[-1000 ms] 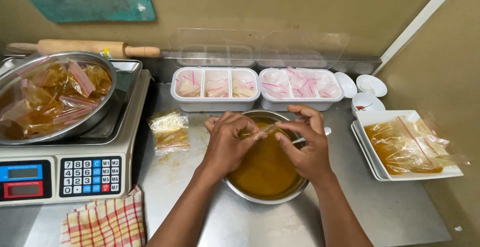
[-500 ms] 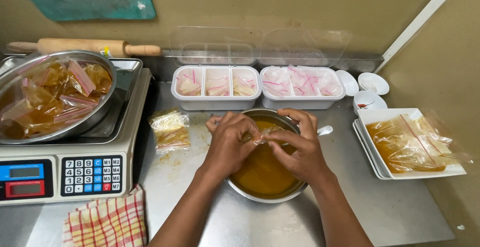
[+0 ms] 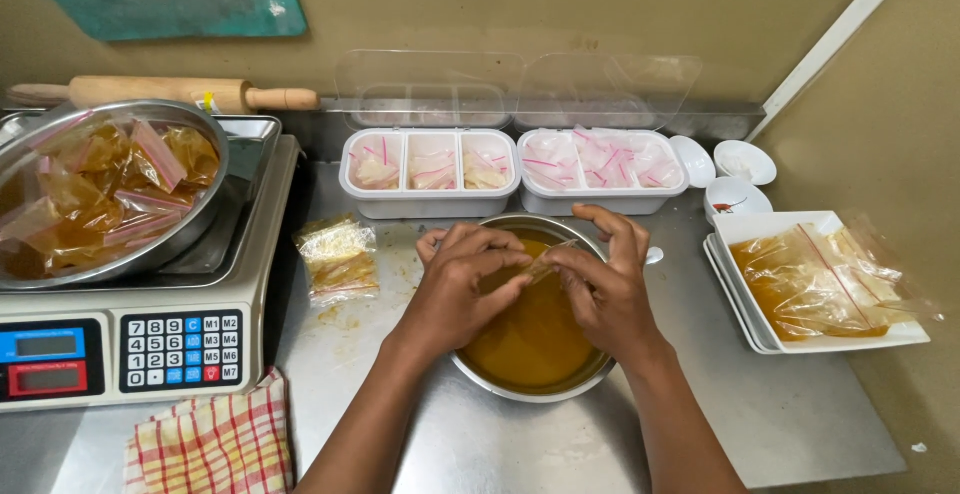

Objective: The person scoops a brown liquid from a metal bowl into small plastic bags using a spoon. They open each bag, fill it with several spoonfuls, and place the filled bags onto a white tray. The process is repeated for multiple bags throughout the clip.

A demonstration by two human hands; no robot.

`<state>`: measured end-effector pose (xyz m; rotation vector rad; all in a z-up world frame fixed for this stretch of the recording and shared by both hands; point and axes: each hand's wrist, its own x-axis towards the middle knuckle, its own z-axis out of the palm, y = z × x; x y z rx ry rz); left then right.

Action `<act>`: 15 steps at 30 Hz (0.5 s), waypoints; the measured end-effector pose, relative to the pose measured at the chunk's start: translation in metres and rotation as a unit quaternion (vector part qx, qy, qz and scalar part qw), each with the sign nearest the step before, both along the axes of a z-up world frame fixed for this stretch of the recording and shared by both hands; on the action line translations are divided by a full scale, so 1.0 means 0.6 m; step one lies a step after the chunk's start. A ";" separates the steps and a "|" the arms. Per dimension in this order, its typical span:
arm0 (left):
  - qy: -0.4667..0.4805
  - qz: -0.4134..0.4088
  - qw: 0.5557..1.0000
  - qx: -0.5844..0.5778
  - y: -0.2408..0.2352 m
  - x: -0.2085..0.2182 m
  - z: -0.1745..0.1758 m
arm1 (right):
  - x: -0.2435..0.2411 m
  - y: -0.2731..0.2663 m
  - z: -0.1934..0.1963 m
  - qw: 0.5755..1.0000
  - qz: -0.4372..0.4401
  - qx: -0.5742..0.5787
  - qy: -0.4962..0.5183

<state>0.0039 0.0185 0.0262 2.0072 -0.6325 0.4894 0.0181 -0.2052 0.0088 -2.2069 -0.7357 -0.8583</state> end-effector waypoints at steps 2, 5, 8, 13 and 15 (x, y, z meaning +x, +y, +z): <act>-0.010 0.001 1.000 0.002 -0.002 0.004 -0.005 | 0.003 0.001 -0.004 1.000 0.004 0.001 0.003; -0.027 0.011 1.000 0.012 -0.003 0.005 -0.006 | 0.002 0.005 -0.002 1.000 0.010 0.000 0.004; -0.042 0.023 0.999 0.014 -0.004 0.019 -0.033 | -0.005 0.009 0.004 1.000 0.013 -0.003 0.006; -0.058 0.039 0.997 0.019 -0.004 0.016 -0.026 | -0.007 0.016 0.006 1.000 0.015 -0.009 0.006; -0.058 0.022 0.998 -0.002 -0.003 0.011 -0.016 | -0.004 0.016 0.002 1.000 0.007 -0.013 -0.003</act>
